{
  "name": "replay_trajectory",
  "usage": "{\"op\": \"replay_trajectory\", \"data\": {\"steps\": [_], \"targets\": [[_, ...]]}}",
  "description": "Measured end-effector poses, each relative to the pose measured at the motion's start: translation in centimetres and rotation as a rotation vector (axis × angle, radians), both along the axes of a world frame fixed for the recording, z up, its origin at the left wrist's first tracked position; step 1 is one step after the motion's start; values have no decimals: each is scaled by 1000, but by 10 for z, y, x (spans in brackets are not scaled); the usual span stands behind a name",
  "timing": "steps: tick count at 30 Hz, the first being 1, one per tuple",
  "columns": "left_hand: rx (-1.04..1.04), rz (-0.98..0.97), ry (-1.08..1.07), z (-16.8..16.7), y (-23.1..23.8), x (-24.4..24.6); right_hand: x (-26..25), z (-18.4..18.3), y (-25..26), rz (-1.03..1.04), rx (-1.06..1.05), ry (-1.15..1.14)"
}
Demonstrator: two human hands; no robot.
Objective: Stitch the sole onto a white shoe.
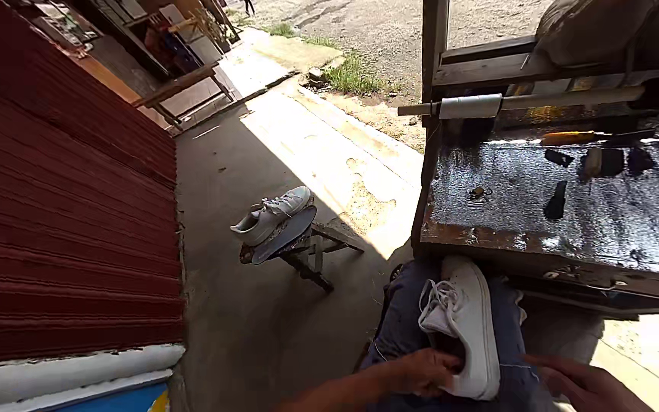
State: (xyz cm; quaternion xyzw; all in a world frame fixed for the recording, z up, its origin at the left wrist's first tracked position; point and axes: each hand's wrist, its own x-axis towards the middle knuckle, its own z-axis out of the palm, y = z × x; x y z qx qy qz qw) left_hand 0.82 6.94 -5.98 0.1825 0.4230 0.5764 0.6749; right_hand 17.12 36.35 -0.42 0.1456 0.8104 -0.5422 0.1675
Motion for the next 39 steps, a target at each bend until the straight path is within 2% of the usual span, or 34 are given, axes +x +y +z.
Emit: {"op": "replay_trajectory", "data": {"steps": [3,5,9,16,26,31,39], "targets": [[-272,-21,215,32,10,4,20,4,-27,-151,-10,34],[-350,-33,337,41,16,9,31,0,-50,-208,-38,22],[-417,18,391,38,15,18,44,-16,-90,-344,-26,49],[-404,155,406,25,11,28,46,-29,-108,-404,47,113],[-412,199,390,26,15,32,46,-25,-102,-317,126,127],[-418,200,371,27,16,31,40,-18,-94,-193,229,127],[-400,236,331,27,21,29,2,19,-69,266,534,50]]}}
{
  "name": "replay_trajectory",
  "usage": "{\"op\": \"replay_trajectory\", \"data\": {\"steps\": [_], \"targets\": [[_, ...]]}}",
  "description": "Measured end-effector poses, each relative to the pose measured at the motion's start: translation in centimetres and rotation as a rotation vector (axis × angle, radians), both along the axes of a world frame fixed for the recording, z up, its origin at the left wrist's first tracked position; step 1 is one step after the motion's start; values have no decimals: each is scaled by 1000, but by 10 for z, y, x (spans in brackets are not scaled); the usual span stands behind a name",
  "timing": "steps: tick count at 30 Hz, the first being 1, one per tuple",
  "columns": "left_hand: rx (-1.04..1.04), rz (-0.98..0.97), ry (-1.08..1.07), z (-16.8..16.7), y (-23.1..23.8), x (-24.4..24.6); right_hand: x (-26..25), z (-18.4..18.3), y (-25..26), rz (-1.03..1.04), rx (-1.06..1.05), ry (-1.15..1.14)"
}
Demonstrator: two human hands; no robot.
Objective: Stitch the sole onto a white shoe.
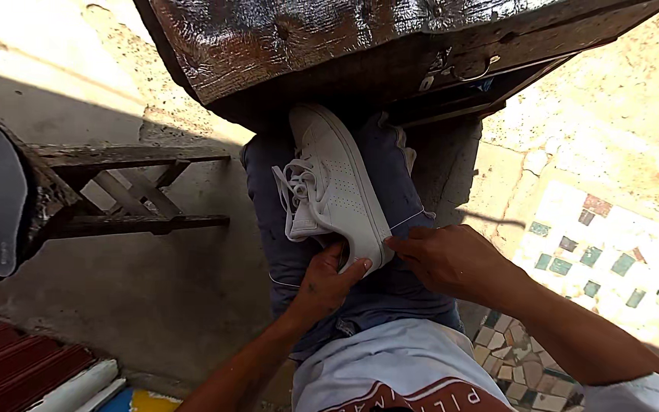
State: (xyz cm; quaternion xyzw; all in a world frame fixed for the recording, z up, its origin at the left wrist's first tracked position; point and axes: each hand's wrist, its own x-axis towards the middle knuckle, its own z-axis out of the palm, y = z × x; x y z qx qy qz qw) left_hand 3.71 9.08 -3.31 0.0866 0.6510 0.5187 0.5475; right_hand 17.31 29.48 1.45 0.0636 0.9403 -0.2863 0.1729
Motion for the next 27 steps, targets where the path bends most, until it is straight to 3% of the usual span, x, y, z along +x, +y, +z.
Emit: {"op": "replay_trajectory", "data": {"steps": [3,9,16,23,25,27], "targets": [[25,-19,-30,-2,-1,-2,-21,10,6,114,38,-96],[197,-93,4,-13,-3,-10,-36,-3,42,143,-240,-178],[256,-114,92,-13,4,-10,-43,-6,24,110,-174,-203],[263,-134,9,-6,-5,-11,-35,-17,17,50,-199,-144],[251,-89,104,1,-30,-23,-29,-14,18,54,-138,-73],[178,-39,426,-4,-85,-56,-20,-12,16,57,-35,-10]]}}
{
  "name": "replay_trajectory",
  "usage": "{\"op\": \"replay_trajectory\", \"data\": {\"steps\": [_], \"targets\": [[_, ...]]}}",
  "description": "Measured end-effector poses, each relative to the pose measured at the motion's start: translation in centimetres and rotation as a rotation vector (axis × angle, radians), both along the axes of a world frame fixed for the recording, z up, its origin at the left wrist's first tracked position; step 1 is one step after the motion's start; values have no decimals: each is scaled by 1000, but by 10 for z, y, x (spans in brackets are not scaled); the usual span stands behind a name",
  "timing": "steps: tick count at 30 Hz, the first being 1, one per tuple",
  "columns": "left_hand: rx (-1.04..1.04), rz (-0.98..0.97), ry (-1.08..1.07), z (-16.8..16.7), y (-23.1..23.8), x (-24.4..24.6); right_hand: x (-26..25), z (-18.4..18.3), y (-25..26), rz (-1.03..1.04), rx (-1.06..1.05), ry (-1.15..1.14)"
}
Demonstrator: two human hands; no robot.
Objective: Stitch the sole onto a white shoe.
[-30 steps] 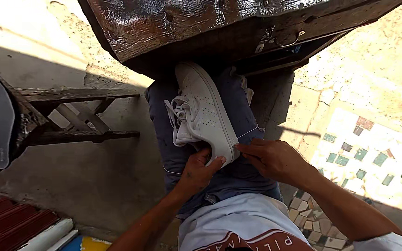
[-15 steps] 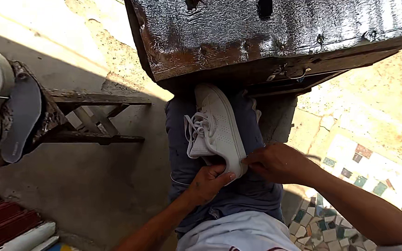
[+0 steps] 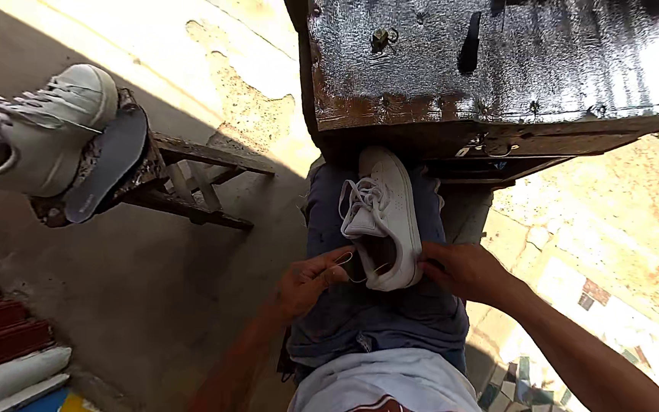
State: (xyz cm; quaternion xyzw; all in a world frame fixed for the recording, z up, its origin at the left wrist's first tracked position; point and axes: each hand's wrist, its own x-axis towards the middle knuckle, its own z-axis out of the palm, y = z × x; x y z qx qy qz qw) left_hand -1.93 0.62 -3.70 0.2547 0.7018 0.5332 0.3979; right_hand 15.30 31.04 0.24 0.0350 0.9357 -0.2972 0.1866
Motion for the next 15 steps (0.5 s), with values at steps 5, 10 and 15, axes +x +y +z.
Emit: {"op": "replay_trajectory", "data": {"steps": [5,10,15], "targets": [[-879,-2,594,20,-87,-58,-1,3,-7,23,175,53],[-429,-301,604,51,57,21,1,5,-15,35,248,46],[-348,-561,626,58,114,4,-15,24,-1,35,237,90]]}}
